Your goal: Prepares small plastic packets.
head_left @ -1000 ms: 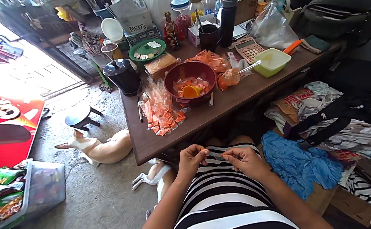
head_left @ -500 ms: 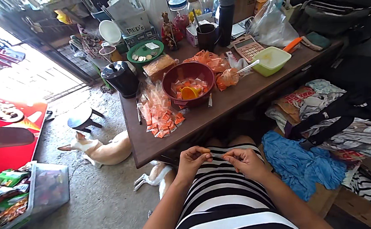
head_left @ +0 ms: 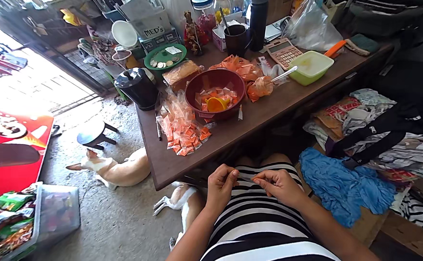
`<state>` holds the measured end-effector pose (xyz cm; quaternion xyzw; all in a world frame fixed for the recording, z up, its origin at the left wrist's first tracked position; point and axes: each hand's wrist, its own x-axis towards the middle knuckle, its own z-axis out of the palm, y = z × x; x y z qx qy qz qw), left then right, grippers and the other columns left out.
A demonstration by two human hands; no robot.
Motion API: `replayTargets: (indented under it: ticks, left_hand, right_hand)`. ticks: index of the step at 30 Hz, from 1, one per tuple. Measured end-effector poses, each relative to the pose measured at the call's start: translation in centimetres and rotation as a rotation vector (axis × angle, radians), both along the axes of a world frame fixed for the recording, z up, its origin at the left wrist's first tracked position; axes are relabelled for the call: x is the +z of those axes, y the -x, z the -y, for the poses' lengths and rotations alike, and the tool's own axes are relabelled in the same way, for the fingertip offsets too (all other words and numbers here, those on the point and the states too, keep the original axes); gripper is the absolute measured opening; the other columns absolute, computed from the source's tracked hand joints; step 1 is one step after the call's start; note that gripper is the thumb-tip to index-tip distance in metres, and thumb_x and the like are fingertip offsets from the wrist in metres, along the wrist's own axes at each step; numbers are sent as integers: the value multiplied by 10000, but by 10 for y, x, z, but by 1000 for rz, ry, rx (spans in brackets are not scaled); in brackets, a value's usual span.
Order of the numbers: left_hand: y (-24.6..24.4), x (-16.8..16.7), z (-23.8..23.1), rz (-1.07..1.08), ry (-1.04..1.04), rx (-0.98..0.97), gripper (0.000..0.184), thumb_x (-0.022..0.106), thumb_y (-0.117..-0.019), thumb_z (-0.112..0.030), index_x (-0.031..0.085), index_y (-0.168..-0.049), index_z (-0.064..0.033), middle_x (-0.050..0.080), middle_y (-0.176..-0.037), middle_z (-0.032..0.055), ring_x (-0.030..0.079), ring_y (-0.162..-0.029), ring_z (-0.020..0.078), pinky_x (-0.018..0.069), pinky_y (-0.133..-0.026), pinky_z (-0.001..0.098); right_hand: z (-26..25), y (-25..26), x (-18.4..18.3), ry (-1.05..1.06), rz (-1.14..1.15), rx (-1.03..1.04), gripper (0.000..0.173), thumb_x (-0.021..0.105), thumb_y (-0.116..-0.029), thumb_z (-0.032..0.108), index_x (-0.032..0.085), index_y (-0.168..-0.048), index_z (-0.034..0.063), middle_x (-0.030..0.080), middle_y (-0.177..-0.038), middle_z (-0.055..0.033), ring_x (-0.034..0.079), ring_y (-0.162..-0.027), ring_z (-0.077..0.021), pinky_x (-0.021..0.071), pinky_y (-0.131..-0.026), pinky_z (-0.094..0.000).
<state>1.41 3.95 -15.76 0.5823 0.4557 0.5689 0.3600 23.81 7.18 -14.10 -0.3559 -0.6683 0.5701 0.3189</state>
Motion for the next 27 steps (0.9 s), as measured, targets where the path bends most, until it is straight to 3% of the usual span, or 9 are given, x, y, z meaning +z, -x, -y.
replayTargets:
  ticks: [5,8,11,15,18,21,24,25,27]
  left_hand:
    - [-3,5,-3,-96,-52,47,394,474,-1092,-230,567,-737,-86,527,-672,-69,537,-622,-24,482,-592,145]
    - [-2,4,-5,-56,-83,54,395,563,-1057,-251,566,-696,-92,540,-635,-76,533,-602,-27,460,-578,146]
    - [2,5,-5,64,-40,-23,206,708,-969,-221,705,-827,-72,672,-755,-59,636,-644,-2,561,-595,173]
    - [6,10,-3,237,48,-96,50,787,-883,-104,757,-907,-72,751,-849,-21,706,-690,55,623,-643,240]
    - [8,17,-2,305,132,-99,122,767,-857,17,770,-961,-48,768,-909,8,732,-754,90,640,-712,276]
    - [12,18,-3,280,115,-121,140,735,-890,24,766,-1010,-40,768,-958,14,738,-808,99,640,-757,285]
    - [11,17,-2,227,77,-118,127,740,-895,3,764,-1013,-38,757,-955,-4,725,-811,75,631,-751,258]
    - [10,17,-2,212,66,-124,123,741,-896,0,762,-1013,-33,754,-956,1,723,-821,76,629,-759,257]
    - [8,16,-3,171,44,-138,118,746,-897,-11,763,-1013,-22,743,-948,8,710,-827,72,620,-768,248]
  right_hand:
    - [2,3,-1,-39,-22,18,217,615,-1022,201,746,-1062,31,659,-749,69,521,-566,86,462,-541,-90]
    - [2,4,-1,-33,-27,19,213,615,-1023,196,743,-1063,30,657,-749,71,524,-569,88,463,-543,-87]
    - [1,2,-1,-23,-20,6,204,612,-1022,186,742,-1062,33,662,-762,70,528,-572,85,467,-546,-89]
    - [0,-1,-1,-22,-8,-23,207,608,-1026,196,742,-1058,41,657,-755,77,531,-564,83,470,-536,-93]
    - [-1,-3,0,-33,-6,-41,212,598,-1030,195,739,-1053,37,653,-748,84,523,-560,92,461,-534,-86]
    - [-2,-4,-1,-49,3,-38,218,594,-1031,200,737,-1047,36,657,-752,79,537,-574,86,472,-548,-91]
    - [-4,-3,-6,-147,122,56,299,643,-986,261,716,-1182,48,727,-982,-23,655,-820,-47,553,-763,-231]
    - [-4,-1,-7,-186,138,90,363,662,-968,281,691,-1246,49,730,-1097,-51,674,-960,-99,554,-888,-296]
    - [-4,6,-5,-215,89,119,419,670,-967,297,659,-1285,24,720,-1160,-74,673,-1058,-125,533,-977,-329]
